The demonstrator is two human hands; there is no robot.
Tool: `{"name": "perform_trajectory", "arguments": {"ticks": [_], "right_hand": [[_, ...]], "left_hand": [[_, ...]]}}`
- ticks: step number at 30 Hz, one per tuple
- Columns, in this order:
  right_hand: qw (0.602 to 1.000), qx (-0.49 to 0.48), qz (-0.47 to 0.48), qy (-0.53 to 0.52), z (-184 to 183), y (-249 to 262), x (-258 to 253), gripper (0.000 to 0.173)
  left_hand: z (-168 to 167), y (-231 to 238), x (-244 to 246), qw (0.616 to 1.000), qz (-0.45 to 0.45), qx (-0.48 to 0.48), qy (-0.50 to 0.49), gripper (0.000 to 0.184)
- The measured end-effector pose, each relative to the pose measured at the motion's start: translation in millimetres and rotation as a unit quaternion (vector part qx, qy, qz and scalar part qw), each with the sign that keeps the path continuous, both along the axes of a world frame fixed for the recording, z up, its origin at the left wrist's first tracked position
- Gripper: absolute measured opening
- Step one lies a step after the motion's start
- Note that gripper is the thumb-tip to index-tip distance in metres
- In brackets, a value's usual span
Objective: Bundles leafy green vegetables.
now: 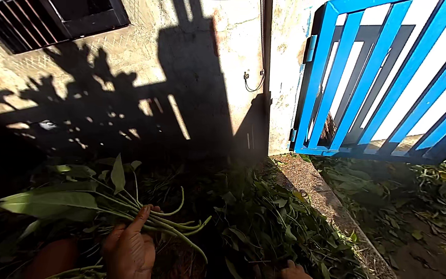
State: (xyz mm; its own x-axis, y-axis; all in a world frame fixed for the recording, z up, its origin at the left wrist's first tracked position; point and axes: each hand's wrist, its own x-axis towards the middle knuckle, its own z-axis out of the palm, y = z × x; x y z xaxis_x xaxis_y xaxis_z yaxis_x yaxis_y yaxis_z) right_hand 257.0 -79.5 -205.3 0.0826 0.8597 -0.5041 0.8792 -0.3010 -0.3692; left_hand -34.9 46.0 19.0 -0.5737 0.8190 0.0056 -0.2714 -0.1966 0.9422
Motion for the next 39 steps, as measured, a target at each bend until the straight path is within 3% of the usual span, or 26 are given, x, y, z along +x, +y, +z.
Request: {"name": "perform_trajectory", "arguments": {"ticks": [2,4,7,9,11,14,17,22,26,31,34,39], "right_hand": [[0.987,0.118,-0.105,-0.011,6,13,12,0.062],[0.937,0.248,-0.243,-0.033,-8,39,21,0.055],[0.918,0.112,-0.373,0.067,-46,72,47,0.066],[0.882,0.103,-0.411,0.205,-66,75,54,0.041],[0.835,0.189,-0.421,0.301,-60,66,39,0.028],[0.772,0.322,-0.398,0.376,-18,48,1,0.028],[0.731,0.320,-0.388,0.461,12,35,-29,0.034],[0.707,0.370,-0.287,0.529,56,22,-69,0.026],[0.728,0.398,-0.196,0.523,49,22,-75,0.026],[0.780,0.435,-0.130,0.432,43,19,-82,0.027],[0.808,0.475,-0.130,0.325,45,22,-88,0.025],[0.798,0.569,-0.126,0.155,55,23,-96,0.021]], "left_hand": [[-4,-3,3,0.997,-0.048,-0.038,-0.046,0.011],[-8,-5,7,0.990,-0.100,-0.069,-0.077,0.012],[-9,-8,15,0.977,-0.160,-0.102,-0.096,0.014],[-10,-11,21,0.973,-0.182,-0.113,-0.090,0.015],[-13,-12,25,0.970,-0.196,-0.118,-0.077,0.016],[-17,-13,32,0.970,-0.204,-0.124,-0.045,0.016],[-21,-16,42,0.968,-0.214,-0.125,-0.044,0.015],[-27,-15,51,0.966,-0.217,-0.132,-0.046,0.015],[-28,-13,51,0.963,-0.227,-0.137,-0.042,0.016],[-27,-18,52,0.969,-0.227,-0.095,-0.019,0.017],[-27,-24,55,0.976,-0.208,-0.062,-0.002,0.020],[-31,-33,67,0.977,-0.204,-0.058,0.015,0.021]]}}
